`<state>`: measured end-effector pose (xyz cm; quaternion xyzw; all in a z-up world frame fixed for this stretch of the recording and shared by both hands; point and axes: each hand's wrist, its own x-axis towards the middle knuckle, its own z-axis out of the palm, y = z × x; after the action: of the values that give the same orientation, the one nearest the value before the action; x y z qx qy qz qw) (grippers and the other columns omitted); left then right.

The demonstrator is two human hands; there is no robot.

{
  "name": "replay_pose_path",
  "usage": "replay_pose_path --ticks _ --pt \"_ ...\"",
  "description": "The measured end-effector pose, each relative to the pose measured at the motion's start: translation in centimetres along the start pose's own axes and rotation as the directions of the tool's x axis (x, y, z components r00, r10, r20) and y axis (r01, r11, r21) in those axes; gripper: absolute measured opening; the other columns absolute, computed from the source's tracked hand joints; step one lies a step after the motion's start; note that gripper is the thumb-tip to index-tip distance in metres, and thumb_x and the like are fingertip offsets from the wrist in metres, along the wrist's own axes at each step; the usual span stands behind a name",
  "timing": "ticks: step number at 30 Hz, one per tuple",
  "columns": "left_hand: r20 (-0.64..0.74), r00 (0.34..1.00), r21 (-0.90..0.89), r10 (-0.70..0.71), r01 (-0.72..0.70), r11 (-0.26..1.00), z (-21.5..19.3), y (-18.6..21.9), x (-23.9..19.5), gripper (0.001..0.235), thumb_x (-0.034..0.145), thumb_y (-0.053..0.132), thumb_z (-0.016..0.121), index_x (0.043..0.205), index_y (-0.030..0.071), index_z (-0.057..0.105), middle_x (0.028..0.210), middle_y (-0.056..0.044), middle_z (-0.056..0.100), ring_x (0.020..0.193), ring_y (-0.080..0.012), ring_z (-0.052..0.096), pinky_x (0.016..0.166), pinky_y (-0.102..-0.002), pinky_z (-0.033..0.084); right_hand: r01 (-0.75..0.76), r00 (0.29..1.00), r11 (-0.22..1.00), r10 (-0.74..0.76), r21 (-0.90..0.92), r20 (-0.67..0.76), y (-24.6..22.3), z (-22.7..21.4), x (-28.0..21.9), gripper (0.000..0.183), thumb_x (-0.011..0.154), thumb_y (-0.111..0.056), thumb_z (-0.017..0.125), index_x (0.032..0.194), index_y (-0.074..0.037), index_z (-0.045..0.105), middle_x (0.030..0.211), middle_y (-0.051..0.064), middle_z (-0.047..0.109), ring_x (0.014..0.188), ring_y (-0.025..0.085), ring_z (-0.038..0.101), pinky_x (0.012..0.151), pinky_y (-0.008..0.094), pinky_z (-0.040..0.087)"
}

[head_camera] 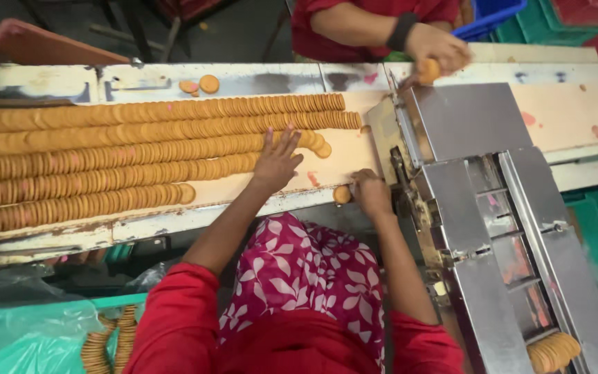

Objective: The person stacks round cookies into vertical columns on a moving conveyor belt. They pick up cookies from the belt and place them on top of existing stacks, then move the stacks to a collection area.

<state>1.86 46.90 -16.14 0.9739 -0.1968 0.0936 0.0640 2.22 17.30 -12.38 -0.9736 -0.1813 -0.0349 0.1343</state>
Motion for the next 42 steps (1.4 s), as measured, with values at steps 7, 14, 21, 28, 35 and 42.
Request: replay_pose_path --ticks 7,14,21,28,35,42 --pt "-0.277 0.961 -0.164 -0.028 -0.018 0.986 -1.1 -1.7 -3.8 0.028 0.084 0.025 0.071 0.106 0.011 0.063 0.110 -0.009 0.059 0.111 -0.0285 0.055 0.105 -0.057 0.035 0.177 0.982 0.955 -0.188 -0.238 -0.024 -4.6 2.6 -3.9 0.056 0.082 -0.034 0.073 0.118 0.005 0.055 0.118 0.024 0.061 0.105 0.042 0.058 0.089 0.050 0.054" --pt "-0.367 0.926 -0.170 -0.085 0.023 0.985 -2.6 -1.6 -4.3 0.024 0.084 0.024 0.072 0.104 0.013 0.064 0.109 -0.007 0.059 0.108 -0.0273 0.055 0.101 -0.049 0.037 -0.079 0.991 0.984 0.061 0.161 0.116 -8.6 3.6 0.4 0.048 0.091 -0.019 0.065 0.134 0.000 0.053 0.126 0.024 0.061 0.117 0.044 0.058 0.099 0.051 0.050" --pt "-0.197 0.937 -0.238 -0.287 0.238 0.942 -9.1 -6.0 -10.0 0.076 0.056 0.037 0.088 0.122 0.011 0.064 0.113 -0.009 0.062 0.109 -0.0301 0.055 0.089 -0.055 0.035 0.188 0.959 0.905 -0.253 0.382 0.128 -13.7 8.1 5.3 0.060 0.089 -0.010 0.067 0.140 0.009 0.041 0.142 0.031 0.046 0.130 0.050 0.039 0.109 0.052 0.035" --pt "-0.213 0.951 -0.103 -0.224 0.206 0.973 -3.9 -7.8 -12.5 0.055 0.075 0.024 0.084 0.122 0.004 0.066 0.111 -0.011 0.062 0.109 -0.0312 0.057 0.091 -0.048 0.041 0.138 0.973 0.937 -0.189 0.321 0.133 -13.0 5.5 4.9 0.064 0.080 0.000 0.068 0.140 -0.003 0.048 0.139 0.023 0.058 0.130 0.043 0.049 0.110 0.047 0.042" --pt "-0.284 0.920 -0.217 -0.269 0.211 0.953 -0.2 -0.3 -7.7 0.072 0.077 0.023 0.078 0.141 0.001 0.051 0.135 -0.019 0.054 0.125 -0.0353 0.051 0.095 -0.043 0.042 0.032 0.979 0.955 -0.090 0.294 0.184 -9.2 2.7 4.6 0.070 0.075 0.003 0.072 0.141 -0.009 0.051 0.128 0.021 0.063 0.123 0.042 0.055 0.104 0.047 0.045" --pt "-0.084 0.921 -0.234 -0.380 0.352 0.906 -2.9 3.0 -6.5 0.072 0.075 0.042 0.081 0.134 0.011 0.054 0.121 -0.009 0.055 0.118 -0.0303 0.048 0.087 -0.050 0.039 0.322 0.947 0.913 -0.311 0.249 -0.085 -10.8 3.4 2.5 0.070 0.072 -0.004 0.073 0.138 -0.011 0.048 0.140 0.018 0.055 0.129 0.048 0.045 0.110 0.058 0.040"
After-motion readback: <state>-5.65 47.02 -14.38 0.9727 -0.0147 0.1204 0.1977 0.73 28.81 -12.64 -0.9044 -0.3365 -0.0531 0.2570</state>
